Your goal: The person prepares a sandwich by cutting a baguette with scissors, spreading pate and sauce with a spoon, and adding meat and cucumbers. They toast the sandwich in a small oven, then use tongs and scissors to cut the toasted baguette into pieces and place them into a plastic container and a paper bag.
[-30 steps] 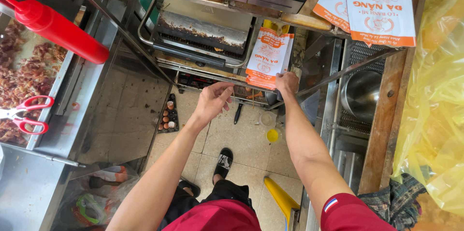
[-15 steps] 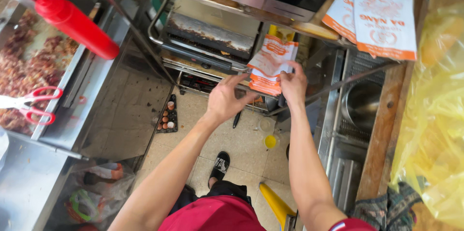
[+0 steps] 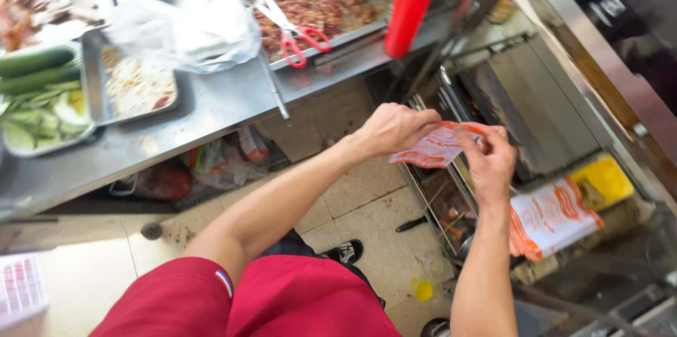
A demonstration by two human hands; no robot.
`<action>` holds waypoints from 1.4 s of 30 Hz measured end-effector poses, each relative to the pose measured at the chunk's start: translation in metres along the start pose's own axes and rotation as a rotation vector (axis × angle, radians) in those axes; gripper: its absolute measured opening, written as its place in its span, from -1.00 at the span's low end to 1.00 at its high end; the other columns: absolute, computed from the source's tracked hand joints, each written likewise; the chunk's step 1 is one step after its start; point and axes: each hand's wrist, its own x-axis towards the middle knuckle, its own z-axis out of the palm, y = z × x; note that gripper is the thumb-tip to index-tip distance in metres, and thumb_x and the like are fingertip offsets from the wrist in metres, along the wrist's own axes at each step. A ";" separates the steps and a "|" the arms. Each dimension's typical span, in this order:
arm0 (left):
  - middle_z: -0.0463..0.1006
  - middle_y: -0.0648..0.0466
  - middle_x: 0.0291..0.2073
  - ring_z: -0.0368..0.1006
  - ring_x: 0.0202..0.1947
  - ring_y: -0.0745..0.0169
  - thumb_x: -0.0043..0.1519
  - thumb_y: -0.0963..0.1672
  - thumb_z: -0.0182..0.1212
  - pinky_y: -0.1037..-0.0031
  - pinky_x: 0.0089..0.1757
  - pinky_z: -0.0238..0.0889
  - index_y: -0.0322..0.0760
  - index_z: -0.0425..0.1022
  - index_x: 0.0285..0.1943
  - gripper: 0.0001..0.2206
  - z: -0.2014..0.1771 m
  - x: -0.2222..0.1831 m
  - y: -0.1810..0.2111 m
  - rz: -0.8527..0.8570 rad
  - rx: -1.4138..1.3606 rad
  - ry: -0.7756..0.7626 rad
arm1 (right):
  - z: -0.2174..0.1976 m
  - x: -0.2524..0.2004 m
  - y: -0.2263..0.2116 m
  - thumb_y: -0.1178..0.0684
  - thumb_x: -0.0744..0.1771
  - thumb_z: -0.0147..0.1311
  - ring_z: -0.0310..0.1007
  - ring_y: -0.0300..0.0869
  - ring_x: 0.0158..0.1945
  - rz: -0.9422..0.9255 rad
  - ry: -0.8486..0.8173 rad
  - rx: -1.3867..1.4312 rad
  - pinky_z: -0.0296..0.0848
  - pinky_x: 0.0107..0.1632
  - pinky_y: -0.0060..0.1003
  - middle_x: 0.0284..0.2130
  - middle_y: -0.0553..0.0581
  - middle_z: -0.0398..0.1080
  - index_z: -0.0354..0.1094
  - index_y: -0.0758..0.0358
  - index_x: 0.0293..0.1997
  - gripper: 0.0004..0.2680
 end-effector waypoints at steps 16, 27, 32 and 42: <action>0.65 0.02 -0.29 0.62 -0.35 0.27 0.25 0.03 0.12 0.34 -0.40 0.60 -0.33 0.63 -0.05 -0.62 -0.316 -0.274 -0.177 -0.804 -0.791 0.045 | 0.399 0.045 -0.150 0.11 0.39 0.19 0.43 -0.14 -0.13 -0.677 -0.869 -0.009 0.41 -0.09 -0.29 -0.21 0.14 0.43 0.54 0.30 -0.04 -0.89; 0.61 -0.13 -0.57 0.53 -0.52 0.22 0.16 -0.08 0.27 0.38 -0.39 0.37 -0.50 0.67 -0.23 -0.71 -0.358 -0.513 -0.182 -1.119 -0.170 0.371 | 0.667 -0.056 -0.199 -0.13 0.44 -0.02 0.52 -0.10 -0.16 -0.291 -1.305 -0.088 0.48 -0.03 -0.26 -0.23 0.19 0.54 0.34 0.11 0.36 -0.66; 0.67 -0.07 -0.54 0.57 -0.57 0.26 0.05 -0.07 0.25 0.39 -0.39 0.45 -0.32 0.69 -0.12 -0.69 -0.371 -0.541 -0.157 -1.114 -0.261 0.344 | 0.757 -0.105 -0.178 -0.25 0.28 0.21 0.44 0.17 0.05 -0.597 -1.249 -0.693 0.41 0.04 0.06 -0.04 0.37 0.44 0.00 0.25 0.46 -0.36; 0.53 -0.20 -0.56 0.50 -0.54 0.03 0.08 -0.03 0.28 0.21 -0.35 0.38 -0.43 0.65 -0.22 -0.68 -0.380 -0.447 -0.193 -0.770 -0.166 0.007 | 0.727 -0.026 -0.125 -0.13 0.48 -0.07 0.42 -0.18 -0.07 -0.063 -1.182 0.029 0.49 0.02 -0.10 -0.11 0.15 0.39 0.28 0.41 0.31 -0.64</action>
